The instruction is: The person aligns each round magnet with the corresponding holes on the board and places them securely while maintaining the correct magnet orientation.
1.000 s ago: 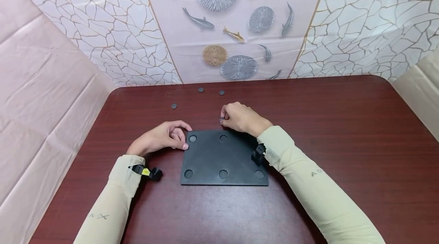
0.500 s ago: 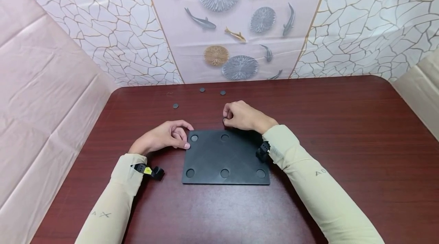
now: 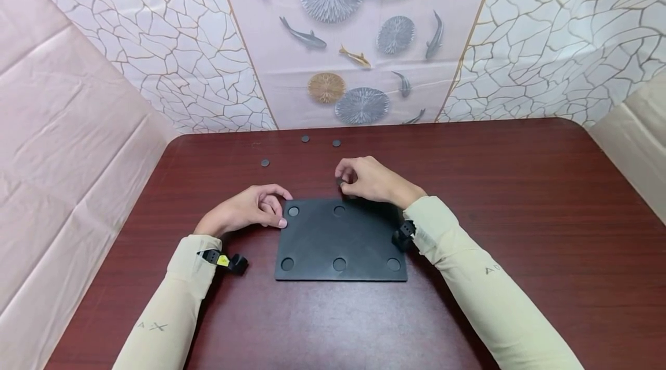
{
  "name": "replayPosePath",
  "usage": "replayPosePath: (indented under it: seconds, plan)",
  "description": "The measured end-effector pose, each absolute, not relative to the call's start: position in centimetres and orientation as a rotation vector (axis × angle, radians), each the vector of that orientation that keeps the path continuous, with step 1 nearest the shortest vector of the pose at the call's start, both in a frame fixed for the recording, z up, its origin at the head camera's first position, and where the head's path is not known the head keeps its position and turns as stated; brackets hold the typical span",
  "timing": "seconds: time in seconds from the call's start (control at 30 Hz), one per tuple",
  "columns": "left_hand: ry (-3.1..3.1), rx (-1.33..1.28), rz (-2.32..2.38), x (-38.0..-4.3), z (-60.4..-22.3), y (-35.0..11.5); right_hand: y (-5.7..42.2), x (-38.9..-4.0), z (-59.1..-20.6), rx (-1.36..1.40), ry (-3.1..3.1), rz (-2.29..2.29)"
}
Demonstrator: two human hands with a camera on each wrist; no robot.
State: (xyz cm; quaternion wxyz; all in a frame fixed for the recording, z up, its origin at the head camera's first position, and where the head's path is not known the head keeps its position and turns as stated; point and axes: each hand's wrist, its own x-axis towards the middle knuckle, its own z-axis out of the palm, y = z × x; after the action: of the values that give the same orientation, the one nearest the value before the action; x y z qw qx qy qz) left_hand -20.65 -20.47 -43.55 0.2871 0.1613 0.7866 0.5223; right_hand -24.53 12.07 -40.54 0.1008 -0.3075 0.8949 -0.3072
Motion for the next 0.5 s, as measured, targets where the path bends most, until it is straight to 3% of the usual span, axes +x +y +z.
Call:
replayPosePath:
  seconds: [0.5]
  plan:
    - [2.112,0.436,1.382,-20.6,-43.5,-20.5,13.4,-22.4,-40.1,-0.879,2.721,-0.977]
